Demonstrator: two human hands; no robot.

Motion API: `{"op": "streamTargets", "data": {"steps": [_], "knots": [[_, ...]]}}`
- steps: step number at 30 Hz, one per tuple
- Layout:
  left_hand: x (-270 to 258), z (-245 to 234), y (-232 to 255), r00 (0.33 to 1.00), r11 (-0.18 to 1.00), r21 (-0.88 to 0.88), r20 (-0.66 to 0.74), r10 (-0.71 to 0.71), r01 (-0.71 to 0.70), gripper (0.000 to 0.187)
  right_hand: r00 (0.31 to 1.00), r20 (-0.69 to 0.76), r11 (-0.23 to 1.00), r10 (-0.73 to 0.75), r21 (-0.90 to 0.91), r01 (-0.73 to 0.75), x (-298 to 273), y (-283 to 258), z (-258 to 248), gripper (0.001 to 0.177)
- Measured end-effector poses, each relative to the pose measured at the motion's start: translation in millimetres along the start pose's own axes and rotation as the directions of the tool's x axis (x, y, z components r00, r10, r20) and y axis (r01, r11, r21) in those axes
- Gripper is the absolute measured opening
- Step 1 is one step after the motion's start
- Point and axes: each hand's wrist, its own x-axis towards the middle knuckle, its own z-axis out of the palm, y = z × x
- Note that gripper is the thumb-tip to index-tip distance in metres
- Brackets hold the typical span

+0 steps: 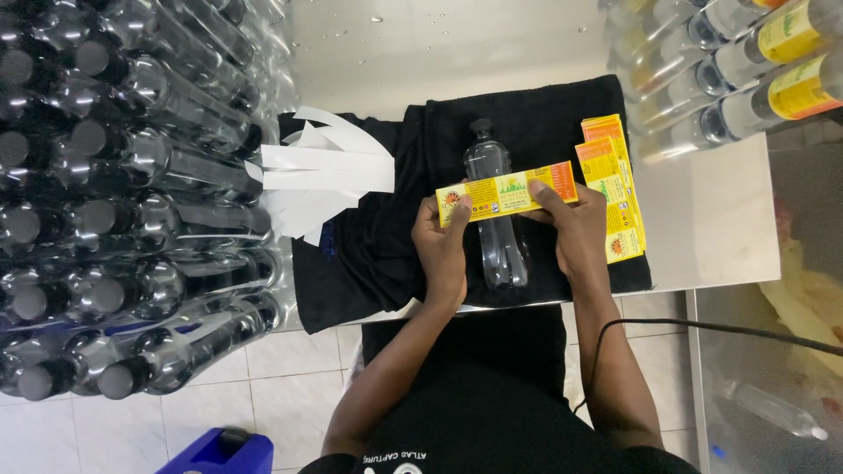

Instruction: The person repeatedly picks up clear plastic bottles, peels yellow labels from a stack, and wraps them around the bottles by hand. After applying each label, the person places the labeled bottle into a metal rack on the right side of the table.

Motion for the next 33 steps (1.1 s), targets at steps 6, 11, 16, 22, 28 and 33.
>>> {"op": "streamTargets", "data": {"steps": [6, 11, 16, 22, 28, 33], "knots": [[3, -1, -4, 1.0, 1.0, 0.004, -0.004, -0.007, 0.007, 0.031, 1.0, 0.007, 0.998, 0.004, -0.062, -0.004, -1, -3, 1, 0.029], [4, 4, -2, 0.999, 0.999, -0.002, 0.009, 0.048, -0.048, 0.025, 1.0, 0.0, 0.982, 0.022, -0.189, -0.021, -2, -2, 3, 0.035], [0, 12, 8, 0.992, 0.994, 0.008, 0.064, 0.113, -0.113, 0.022, 1.0, -0.028, 0.958, 0.006, -0.285, -0.014, -4, -7, 7, 0.036], [-4, 15, 6, 0.989, 0.981, -0.161, 0.084, 0.121, -0.106, 0.022, 0.99, -0.068, 0.991, -0.121, -0.064, 0.116, -22, -8, 12, 0.03], [-8, 39, 20, 0.927, 0.871, -0.429, 0.165, 0.336, -0.239, 0.03, 0.961, -0.085, 0.924, -0.265, 0.263, 0.278, -10, 12, 7, 0.033], [-4, 37, 10, 0.918, 0.82, -0.545, 0.212, 0.335, -0.173, 0.038, 0.926, -0.078, 0.869, -0.369, 0.324, 0.374, 2, 37, -1, 0.024]]}}
